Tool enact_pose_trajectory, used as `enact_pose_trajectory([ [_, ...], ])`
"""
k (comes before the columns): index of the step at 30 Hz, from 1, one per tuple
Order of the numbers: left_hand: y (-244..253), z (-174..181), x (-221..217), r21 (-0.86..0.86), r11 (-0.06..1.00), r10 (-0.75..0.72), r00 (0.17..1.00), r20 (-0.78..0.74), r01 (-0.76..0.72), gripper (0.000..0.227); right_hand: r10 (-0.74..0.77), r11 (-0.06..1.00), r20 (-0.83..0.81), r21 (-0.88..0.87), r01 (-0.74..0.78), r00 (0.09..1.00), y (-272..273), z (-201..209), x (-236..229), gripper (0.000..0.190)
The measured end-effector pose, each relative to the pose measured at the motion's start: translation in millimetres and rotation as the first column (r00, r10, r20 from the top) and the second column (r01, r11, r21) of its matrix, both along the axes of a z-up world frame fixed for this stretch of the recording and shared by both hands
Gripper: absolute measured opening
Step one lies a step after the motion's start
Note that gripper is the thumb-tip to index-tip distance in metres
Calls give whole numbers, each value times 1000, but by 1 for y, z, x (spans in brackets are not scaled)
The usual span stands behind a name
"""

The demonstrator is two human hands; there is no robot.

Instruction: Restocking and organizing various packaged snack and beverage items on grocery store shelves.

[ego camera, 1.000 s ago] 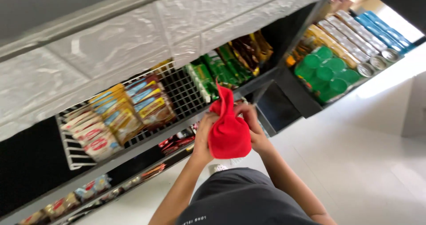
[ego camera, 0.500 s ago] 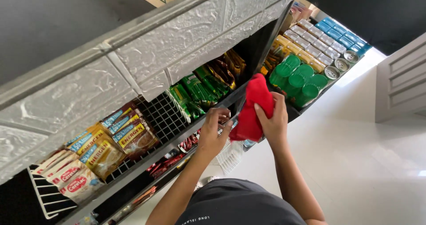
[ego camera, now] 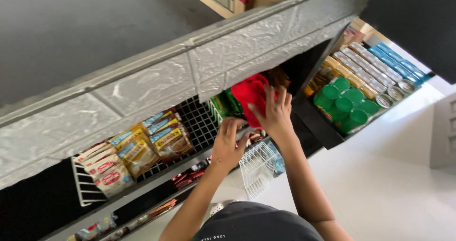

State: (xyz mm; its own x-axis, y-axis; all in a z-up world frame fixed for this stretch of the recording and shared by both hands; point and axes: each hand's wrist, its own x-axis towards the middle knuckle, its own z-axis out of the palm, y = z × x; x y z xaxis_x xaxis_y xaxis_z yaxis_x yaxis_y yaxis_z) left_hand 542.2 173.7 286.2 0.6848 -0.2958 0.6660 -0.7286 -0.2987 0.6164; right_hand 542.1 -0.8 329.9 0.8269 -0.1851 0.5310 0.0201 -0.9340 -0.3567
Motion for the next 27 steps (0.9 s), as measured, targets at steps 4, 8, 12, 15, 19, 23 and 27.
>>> enact_pose_trajectory([
  [4, 30, 9, -14, -26, 999, 32, 998, -52, -33, 27, 90, 994, -33, 73, -87, 995, 39, 20, -15, 52],
  [8, 66, 18, -24, -22, 987, 156, 988, -25, -156, 20, 366, 909, 171, 143, -391, 915, 56, -10, -4, 22],
  [12, 115, 21, -41, 77, 912, 395, 914, 97, -403, 12, 422, 843, 118, 314, -437, 899, 93, -36, 2, 33],
  [15, 158, 4, -58, 95, 785, 592, 787, 173, -612, 8, 409, 890, 179, 141, -434, 895, 100, -81, 15, 41],
  [19, 207, -30, -87, 33, 489, 870, 490, 58, -872, 25, 344, 916, 328, 90, -391, 880, 79, -141, 39, 57],
  [23, 241, -53, -97, -6, 259, 966, 259, 4, -966, 36, 400, 852, 335, 207, -480, 853, 99, -129, 33, 49],
  [27, 257, -43, -99, -6, 289, 941, 285, -180, -957, 49, 416, 748, 359, 389, -539, 836, 109, -124, 26, 45],
])
